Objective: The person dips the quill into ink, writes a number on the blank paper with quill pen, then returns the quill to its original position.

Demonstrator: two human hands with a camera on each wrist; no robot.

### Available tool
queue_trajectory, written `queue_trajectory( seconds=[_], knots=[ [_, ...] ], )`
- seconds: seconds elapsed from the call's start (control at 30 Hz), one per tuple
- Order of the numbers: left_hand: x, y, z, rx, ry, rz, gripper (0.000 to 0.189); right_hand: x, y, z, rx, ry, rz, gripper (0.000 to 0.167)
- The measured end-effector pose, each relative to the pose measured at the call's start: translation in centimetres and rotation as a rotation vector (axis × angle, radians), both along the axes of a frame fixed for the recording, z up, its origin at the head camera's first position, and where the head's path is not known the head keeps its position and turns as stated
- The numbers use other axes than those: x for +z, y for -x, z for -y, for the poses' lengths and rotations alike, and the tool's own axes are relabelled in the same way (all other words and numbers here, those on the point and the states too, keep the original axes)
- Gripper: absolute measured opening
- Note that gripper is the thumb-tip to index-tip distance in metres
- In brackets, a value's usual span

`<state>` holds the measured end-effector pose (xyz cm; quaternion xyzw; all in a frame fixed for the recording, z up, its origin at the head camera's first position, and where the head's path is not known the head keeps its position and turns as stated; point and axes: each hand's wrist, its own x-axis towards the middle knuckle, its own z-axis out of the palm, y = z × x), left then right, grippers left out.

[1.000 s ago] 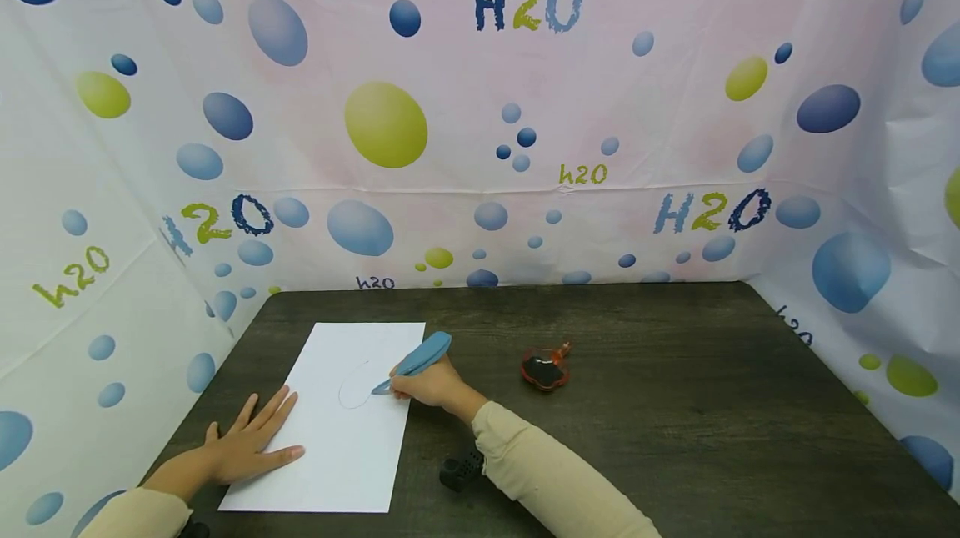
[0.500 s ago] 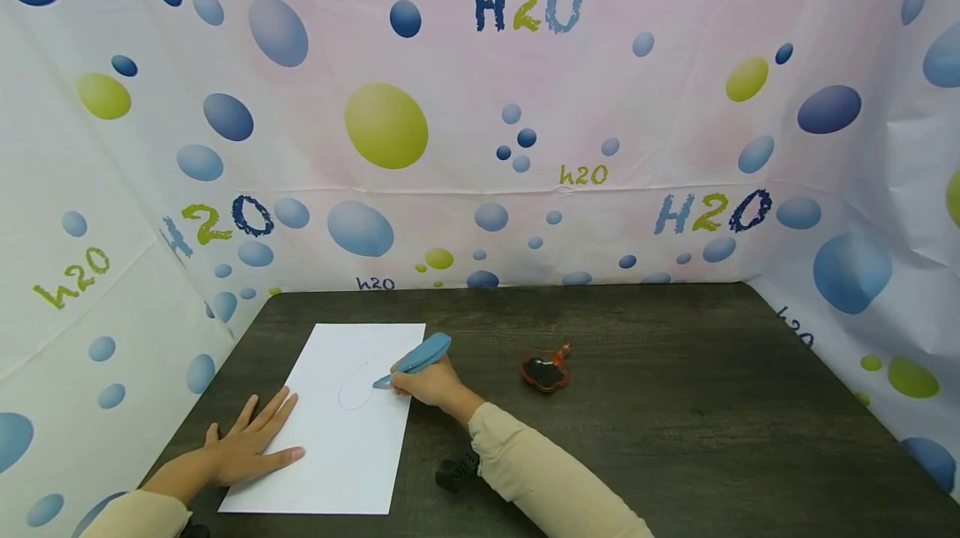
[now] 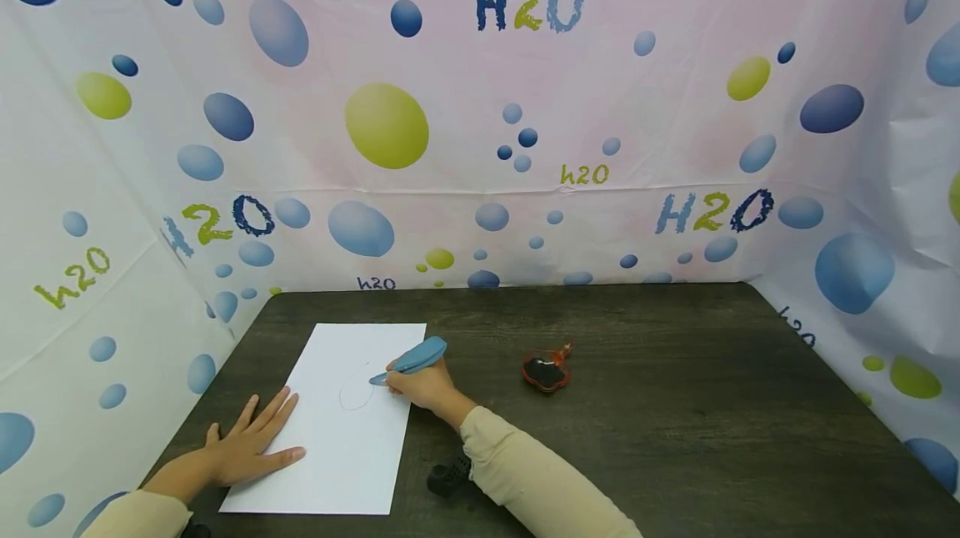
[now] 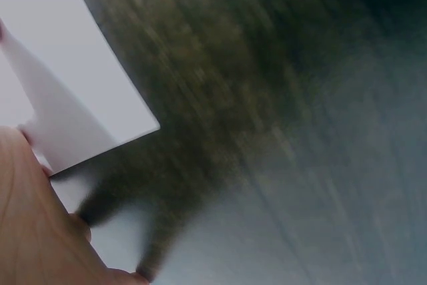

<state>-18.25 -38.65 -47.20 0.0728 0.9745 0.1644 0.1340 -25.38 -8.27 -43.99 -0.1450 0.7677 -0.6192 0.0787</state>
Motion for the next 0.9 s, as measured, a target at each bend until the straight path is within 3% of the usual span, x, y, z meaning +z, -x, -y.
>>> queue_trajectory(
  seconds=[0.13, 0.37, 0.53, 0.77, 0.9],
  knots=[
    [0.0, -0.1, -0.3, 0.001, 0.005, -0.014, 0.088, -0.2, -0.1, 0.3, -0.019, -0.011, -0.002, 0.010],
    [0.5, -0.2, -0.4, -0.006, -0.001, 0.011, 0.088, -0.2, -0.6, 1.1, -0.073, 0.013, 0.118, 0.008],
    [0.9, 0.0, -0.7, -0.004, -0.010, 0.041, 0.090, -0.4, -0.8, 1.5, -0.093, 0.017, 0.101, 0.007],
    [-0.1, -0.1, -0.1, 0.006, -0.020, 0.000, 0.091, -0.5, -1.4, 2.0, -0.067, 0.065, 0.078, 0.008],
    [-0.1, 0.0, 0.0, 0.001, -0.033, 0.011, 0.091, -0.4, -1.7, 2.3, -0.063, 0.091, 0.084, 0.008]
  ],
)
